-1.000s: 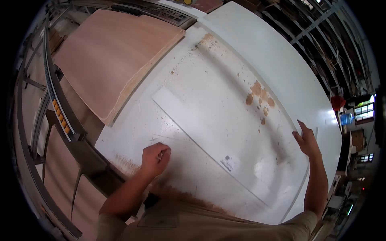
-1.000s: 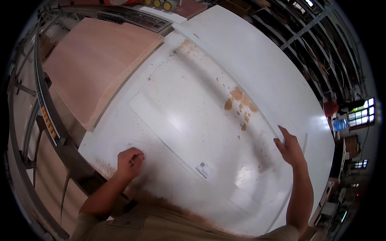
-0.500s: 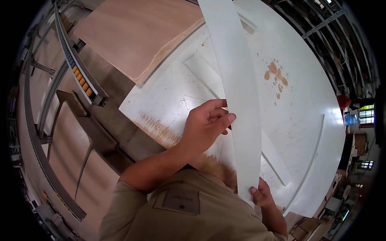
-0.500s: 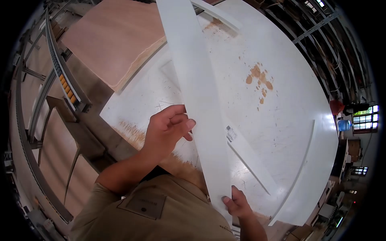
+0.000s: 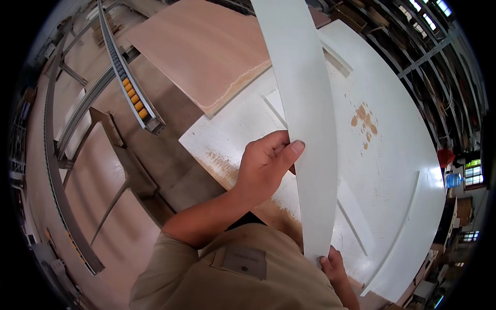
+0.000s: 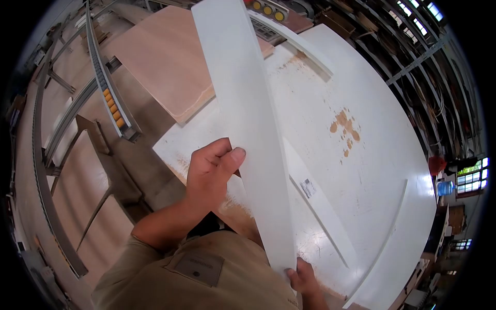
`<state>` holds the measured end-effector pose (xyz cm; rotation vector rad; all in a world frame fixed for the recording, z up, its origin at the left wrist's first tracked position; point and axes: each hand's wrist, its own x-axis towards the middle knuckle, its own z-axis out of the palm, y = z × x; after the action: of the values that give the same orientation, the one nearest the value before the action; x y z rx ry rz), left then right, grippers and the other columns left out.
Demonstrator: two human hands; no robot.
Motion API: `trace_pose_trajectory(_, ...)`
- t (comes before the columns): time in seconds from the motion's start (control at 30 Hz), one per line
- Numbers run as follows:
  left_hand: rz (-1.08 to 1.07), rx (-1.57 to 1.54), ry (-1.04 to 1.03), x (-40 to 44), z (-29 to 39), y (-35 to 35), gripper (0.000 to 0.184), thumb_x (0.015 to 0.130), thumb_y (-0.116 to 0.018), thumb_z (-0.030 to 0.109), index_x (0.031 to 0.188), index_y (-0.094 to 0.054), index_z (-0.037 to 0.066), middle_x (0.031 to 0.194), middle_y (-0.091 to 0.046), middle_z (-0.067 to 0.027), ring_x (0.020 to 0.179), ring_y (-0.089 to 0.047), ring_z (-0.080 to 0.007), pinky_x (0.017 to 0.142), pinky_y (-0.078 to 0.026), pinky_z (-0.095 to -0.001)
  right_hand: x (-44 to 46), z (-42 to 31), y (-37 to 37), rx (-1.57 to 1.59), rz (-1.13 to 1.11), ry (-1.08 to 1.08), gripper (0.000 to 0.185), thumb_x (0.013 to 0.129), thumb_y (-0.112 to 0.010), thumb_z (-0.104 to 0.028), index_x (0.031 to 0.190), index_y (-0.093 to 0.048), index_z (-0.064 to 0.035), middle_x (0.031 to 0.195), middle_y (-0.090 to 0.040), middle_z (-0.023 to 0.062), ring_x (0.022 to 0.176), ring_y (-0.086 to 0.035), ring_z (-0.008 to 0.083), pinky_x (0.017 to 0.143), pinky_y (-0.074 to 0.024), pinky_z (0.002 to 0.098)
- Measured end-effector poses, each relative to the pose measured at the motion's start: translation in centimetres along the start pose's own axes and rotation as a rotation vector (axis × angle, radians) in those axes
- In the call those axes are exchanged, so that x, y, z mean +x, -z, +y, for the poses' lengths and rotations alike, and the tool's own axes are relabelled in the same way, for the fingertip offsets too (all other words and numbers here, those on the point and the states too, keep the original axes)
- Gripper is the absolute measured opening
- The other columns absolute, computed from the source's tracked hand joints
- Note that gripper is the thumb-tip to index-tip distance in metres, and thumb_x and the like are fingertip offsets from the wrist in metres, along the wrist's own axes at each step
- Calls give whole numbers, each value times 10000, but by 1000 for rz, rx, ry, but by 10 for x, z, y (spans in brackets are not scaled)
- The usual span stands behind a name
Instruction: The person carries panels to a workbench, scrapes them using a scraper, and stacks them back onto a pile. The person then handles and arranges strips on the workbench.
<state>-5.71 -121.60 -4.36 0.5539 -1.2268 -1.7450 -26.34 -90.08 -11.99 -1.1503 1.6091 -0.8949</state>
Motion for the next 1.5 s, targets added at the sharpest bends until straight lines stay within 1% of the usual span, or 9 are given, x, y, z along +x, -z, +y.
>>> trace_pose_trajectory(0.1,14,-38,-3,1,8,5,312,1039,-502,225,1029,-640,-54,834,-660,-50,744,-597,-83,675,-519,-257,2,-6,-4,-46,5,-10,374,959,-520,-266,1170,-599,33,971,-699,129,901,-661,212,797,-518,342)
trace_pose_trajectory(0.17,-4,-28,-48,-6,10,5,319,1043,-486,223,1023,-641,-55,824,-660,-44,739,-600,-90,681,-516,-264,0,-8,-7,24,-1,-76,604,977,-507,-498,1204,-579,57,1086,-672,106,1014,-591,177,879,-467,335)
trace_pose_trajectory(0.33,-38,72,-95,-19,19,-4,294,1033,-480,175,948,-623,-68,809,-657,-52,732,-593,-95,671,-511,-267,-8,-11,-15,130,110,-173,595,995,-473,-472,1229,-567,68,1060,-675,106,977,-585,166,860,-468,330)
trace_pose_trajectory(0.4,-44,85,-94,-24,23,-7,296,1028,-492,176,896,-606,-63,815,-646,-47,743,-580,-95,676,-504,-272,-3,-14,-12,-36,54,-274,453,1002,-457,-328,1245,-586,31,1035,-693,164,968,-659,236,838,-505,346)
trace_pose_trajectory(0.7,16,98,-108,-34,29,-9,315,1014,-538,212,837,-573,-45,766,-601,-21,716,-513,-62,641,-439,-234,6,-7,-20,3,53,-36,630,1027,-354,-482,1242,-581,65,1096,-689,198,1037,-654,269,887,-492,359)
trace_pose_trajectory(0.9,153,-5,-154,-26,38,-12,240,998,-567,150,1081,-591,-74,864,-684,-60,755,-609,-60,671,-507,-228,4,-19,-20,72,-12,-70,617,1021,-413,-439,1335,-504,86,1231,-641,199,1164,-594,262,961,-457,358)
trace_pose_trajectory(1.0,213,-80,-303,-12,53,-2,274,1013,-572,219,1061,-597,-50,858,-645,-23,783,-569,-39,677,-459,-199,3,-15,-31,-67,130,-29,771,992,-313,-614,1152,-616,76,986,-693,148,895,-617,197,785,-480,360)
trace_pose_trajectory(1.23,324,-179,-406,1,85,23,430,1056,-439,374,931,-620,4,772,-594,9,670,-518,-47,619,-429,-204,-3,27,-13,-238,83,38,782,983,-307,-633,1121,-643,59,956,-691,188,937,-650,241,806,-494,405)
trace_pose_trajectory(1.5,433,-285,-437,15,96,32,463,1049,-420,364,1192,-575,-49,1046,-661,-123,904,-653,-176,771,-535,-306,-7,34,22,-26,-354,-193,694,902,-606,-440,1391,-424,17,1328,-523,227,1157,-569,340,986,-442,440)
